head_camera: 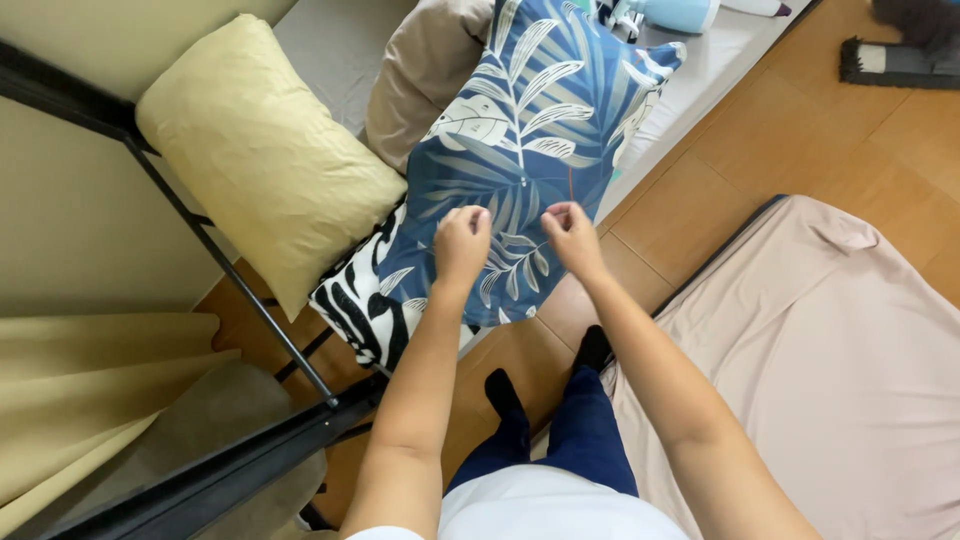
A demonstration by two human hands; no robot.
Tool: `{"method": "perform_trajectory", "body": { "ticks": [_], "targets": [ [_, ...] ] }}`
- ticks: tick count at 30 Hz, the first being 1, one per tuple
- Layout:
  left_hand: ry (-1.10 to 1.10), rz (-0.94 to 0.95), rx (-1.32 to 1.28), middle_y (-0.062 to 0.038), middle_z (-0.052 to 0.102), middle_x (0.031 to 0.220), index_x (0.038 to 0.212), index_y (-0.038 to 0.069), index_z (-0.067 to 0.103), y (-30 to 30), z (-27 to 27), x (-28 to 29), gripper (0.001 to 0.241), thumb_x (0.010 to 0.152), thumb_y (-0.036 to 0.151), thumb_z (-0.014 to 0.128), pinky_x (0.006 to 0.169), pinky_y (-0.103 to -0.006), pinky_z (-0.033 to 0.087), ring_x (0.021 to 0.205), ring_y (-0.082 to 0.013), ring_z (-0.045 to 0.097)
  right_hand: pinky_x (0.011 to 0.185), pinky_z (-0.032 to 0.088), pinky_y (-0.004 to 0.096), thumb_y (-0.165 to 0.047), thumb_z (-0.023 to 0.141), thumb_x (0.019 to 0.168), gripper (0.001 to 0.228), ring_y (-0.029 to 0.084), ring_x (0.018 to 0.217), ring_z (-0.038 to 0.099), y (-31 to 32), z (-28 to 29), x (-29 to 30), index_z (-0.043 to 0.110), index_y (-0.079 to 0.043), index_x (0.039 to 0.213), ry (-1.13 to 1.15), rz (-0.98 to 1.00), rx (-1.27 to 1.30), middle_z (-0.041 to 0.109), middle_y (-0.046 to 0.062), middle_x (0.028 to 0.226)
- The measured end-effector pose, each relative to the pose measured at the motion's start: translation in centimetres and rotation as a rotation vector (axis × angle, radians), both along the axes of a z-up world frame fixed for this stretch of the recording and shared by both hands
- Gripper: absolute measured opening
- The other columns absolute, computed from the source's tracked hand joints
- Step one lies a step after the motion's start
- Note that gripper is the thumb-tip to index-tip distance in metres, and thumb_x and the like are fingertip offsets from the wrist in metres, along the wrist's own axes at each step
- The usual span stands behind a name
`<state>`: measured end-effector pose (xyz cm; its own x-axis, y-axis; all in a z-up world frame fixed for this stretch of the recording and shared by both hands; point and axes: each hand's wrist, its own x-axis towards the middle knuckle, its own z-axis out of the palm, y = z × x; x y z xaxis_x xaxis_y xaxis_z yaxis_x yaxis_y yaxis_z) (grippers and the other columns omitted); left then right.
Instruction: The person inserts a white pillow into a blue and white patterned pillowcase on a bed. They repeatedly adjust the fabric, pull the corners, and smooth the surface to fit the pillow inside.
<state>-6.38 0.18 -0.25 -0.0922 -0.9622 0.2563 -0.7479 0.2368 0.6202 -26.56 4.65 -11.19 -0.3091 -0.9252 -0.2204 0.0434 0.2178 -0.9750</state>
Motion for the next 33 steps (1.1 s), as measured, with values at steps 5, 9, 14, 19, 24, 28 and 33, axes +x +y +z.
{"method": "perform_trajectory", "body": {
  "ticks": [5, 9, 14, 19, 24, 28, 33],
  "targets": [
    [0.153, -0.194, 0.102, -0.016, 0.072, 0.092, 0.095, 0.007, 0.076, -2.5, -0.6, -7.1, 0.019, 0.093, 0.023, 0.068, 0.079, -0.0442, 0.054, 0.088, -0.0344, 0.069, 0.067, 0.052, 0.026, -0.023, 0.071, 0.100, 0.022, 0.008, 0.076, 0.060, -4.7, -0.2, -8.4, 0.070, -0.003, 0.109, 0.192, -0.044, -0.123, 0.067, 0.001, 0.086],
    [0.137, -0.220, 0.118, -0.017, 0.072, 0.091, 0.093, 0.006, 0.077, -5.9, -1.2, -12.6, 0.020, 0.092, 0.024, 0.068, 0.081, -0.0458, 0.053, 0.089, -0.0363, 0.068, 0.066, 0.051, 0.027, -0.026, 0.070, 0.099, 0.024, 0.009, 0.073, 0.062, -8.2, 1.1, -14.1, 0.071, -0.004, 0.108, 0.241, -0.082, -0.055, 0.068, 0.000, 0.085],
    [0.135, -0.277, 0.051, -0.020, 0.073, 0.095, 0.093, 0.003, 0.076, -10.1, -4.2, -18.8, 0.019, 0.091, 0.021, 0.068, 0.085, -0.0478, 0.052, 0.093, -0.0391, 0.068, 0.073, 0.054, 0.032, -0.026, 0.072, 0.099, 0.023, 0.016, 0.079, 0.066, -12.6, -0.5, -21.0, 0.073, -0.004, 0.105, 0.492, -0.179, -0.097, 0.070, 0.009, 0.102],
    [0.145, -0.251, -0.014, -0.019, 0.072, 0.094, 0.094, 0.003, 0.075, -13.1, -5.7, -23.3, 0.019, 0.093, 0.020, 0.067, 0.084, -0.0485, 0.052, 0.093, -0.0391, 0.067, 0.078, 0.054, 0.034, -0.025, 0.073, 0.098, 0.024, 0.022, 0.084, 0.067, -17.2, -1.0, -25.6, 0.072, -0.004, 0.111, 0.565, -0.192, -0.113, 0.069, 0.013, 0.113],
    [0.150, -0.172, -0.007, -0.017, 0.069, 0.086, 0.095, 0.003, 0.074, -15.2, -6.0, -24.8, 0.019, 0.094, 0.021, 0.068, 0.078, -0.0478, 0.052, 0.085, -0.0365, 0.065, 0.083, 0.057, 0.033, -0.025, 0.076, 0.099, 0.033, 0.033, 0.115, 0.065, -22.1, -4.8, -28.6, 0.068, 0.000, 0.120, 0.707, -0.200, -0.370, 0.064, 0.020, 0.132],
    [0.211, -0.053, 0.079, -0.014, 0.068, 0.086, 0.103, 0.003, 0.070, -16.1, -5.8, -24.1, 0.021, 0.094, 0.023, 0.068, 0.079, -0.0450, 0.053, 0.084, -0.0329, 0.066, 0.083, 0.055, 0.039, -0.044, 0.074, 0.091, 0.061, 0.036, 0.098, 0.070, -23.9, -2.8, -27.6, 0.058, -0.001, 0.132, 0.476, -0.081, -0.024, 0.069, 0.022, 0.115],
    [0.078, 0.009, -0.176, -0.020, 0.065, 0.116, 0.119, 0.001, 0.066, -17.7, -5.5, -21.8, 0.035, 0.095, 0.026, 0.070, 0.099, -0.0465, 0.048, 0.111, -0.0386, 0.061, 0.084, 0.056, 0.039, -0.069, 0.067, 0.087, 0.084, 0.030, 0.095, 0.071, -23.9, -3.9, -25.9, 0.060, 0.000, 0.134, 0.426, 0.134, 0.211, 0.069, 0.022, 0.111]
  ]
}}
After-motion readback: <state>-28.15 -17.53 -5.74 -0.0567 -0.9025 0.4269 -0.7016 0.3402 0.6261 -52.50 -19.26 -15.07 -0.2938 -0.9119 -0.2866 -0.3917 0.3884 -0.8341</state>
